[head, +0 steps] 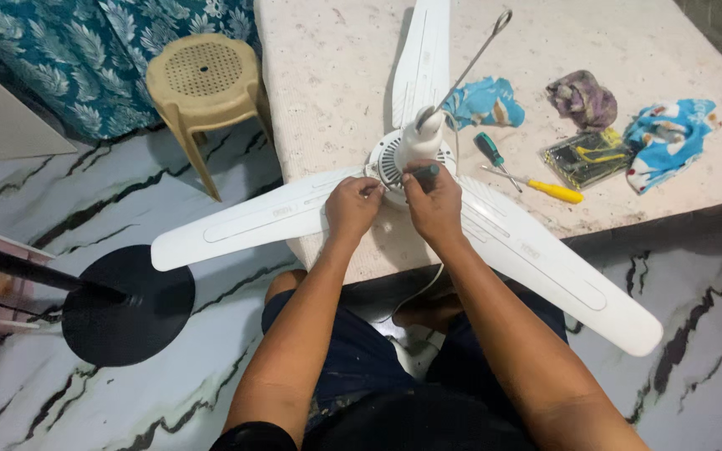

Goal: The person uses a screwdriver to tighten screws on the central hub of a white electric fan, securing the fan blades to the motor housing. The person works methodically around the hub, tightening multiple screws to complete the assembly.

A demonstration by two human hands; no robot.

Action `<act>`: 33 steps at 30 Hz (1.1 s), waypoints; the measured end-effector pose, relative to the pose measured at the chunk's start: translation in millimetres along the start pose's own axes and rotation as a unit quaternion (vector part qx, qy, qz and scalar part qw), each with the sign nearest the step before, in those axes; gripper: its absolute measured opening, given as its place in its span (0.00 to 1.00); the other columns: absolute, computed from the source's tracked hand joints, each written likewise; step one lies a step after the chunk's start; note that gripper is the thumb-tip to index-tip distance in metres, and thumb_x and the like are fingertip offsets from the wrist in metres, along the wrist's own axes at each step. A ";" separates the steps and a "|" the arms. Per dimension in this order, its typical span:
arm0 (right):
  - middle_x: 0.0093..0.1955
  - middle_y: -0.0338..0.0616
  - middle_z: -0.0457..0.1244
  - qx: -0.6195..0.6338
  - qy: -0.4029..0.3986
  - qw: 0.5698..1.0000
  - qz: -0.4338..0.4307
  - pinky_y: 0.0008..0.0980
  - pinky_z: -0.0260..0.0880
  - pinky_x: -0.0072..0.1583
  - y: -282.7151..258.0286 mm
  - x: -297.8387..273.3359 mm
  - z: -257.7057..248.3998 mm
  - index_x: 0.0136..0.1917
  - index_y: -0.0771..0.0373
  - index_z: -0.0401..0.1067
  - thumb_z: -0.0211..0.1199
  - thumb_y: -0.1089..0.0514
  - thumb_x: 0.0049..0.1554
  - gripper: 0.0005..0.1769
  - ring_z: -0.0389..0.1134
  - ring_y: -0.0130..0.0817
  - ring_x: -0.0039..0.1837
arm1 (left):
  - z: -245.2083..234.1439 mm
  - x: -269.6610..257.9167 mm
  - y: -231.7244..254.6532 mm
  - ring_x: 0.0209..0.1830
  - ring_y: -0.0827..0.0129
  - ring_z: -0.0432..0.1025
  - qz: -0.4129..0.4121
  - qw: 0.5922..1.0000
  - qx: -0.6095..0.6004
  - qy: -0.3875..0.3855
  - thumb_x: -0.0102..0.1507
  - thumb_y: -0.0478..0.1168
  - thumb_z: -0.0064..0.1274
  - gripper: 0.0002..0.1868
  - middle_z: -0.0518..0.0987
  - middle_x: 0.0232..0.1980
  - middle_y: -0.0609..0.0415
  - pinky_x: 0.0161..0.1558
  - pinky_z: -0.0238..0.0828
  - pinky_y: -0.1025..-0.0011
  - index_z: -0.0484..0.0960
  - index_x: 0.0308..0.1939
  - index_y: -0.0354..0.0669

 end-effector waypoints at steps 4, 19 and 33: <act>0.42 0.37 0.67 0.012 0.004 1.000 0.008 0.23 0.67 0.43 -0.3 -1.5 -2.7 0.55 0.67 0.72 0.63 0.64 0.62 0.08 0.66 0.20 0.41 | -1.5 -0.2 2.7 0.38 0.63 0.80 0.026 1.000 0.000 0.016 0.57 0.43 0.63 0.07 0.84 0.38 0.54 0.41 0.75 0.66 0.90 0.37 0.48; 0.46 0.38 0.68 0.044 0.016 0.999 0.015 0.22 0.69 0.48 12.9 -6.8 -5.8 0.56 0.67 0.71 0.63 0.65 0.62 0.09 0.67 0.20 0.45 | -3.1 -3.1 6.9 0.36 0.64 0.80 0.033 0.999 -0.014 0.020 0.58 0.42 0.62 0.07 0.84 0.38 0.54 0.41 0.76 0.67 0.89 0.39 0.48; 0.48 0.39 0.68 0.018 0.022 1.000 -0.003 0.22 0.70 0.46 6.2 -0.5 -3.6 0.58 0.67 0.70 0.64 0.65 0.61 0.12 0.67 0.20 0.45 | -2.6 -4.1 4.2 0.39 0.64 0.80 0.040 0.999 0.003 0.026 0.58 0.40 0.62 0.08 0.83 0.40 0.55 0.42 0.75 0.67 0.89 0.41 0.49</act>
Point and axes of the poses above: each hand's wrist, its own x-axis towards the middle knuckle, its own z-axis out of the palm, y = z × x, the point moved 6 cm from there along x, towards the middle knuckle
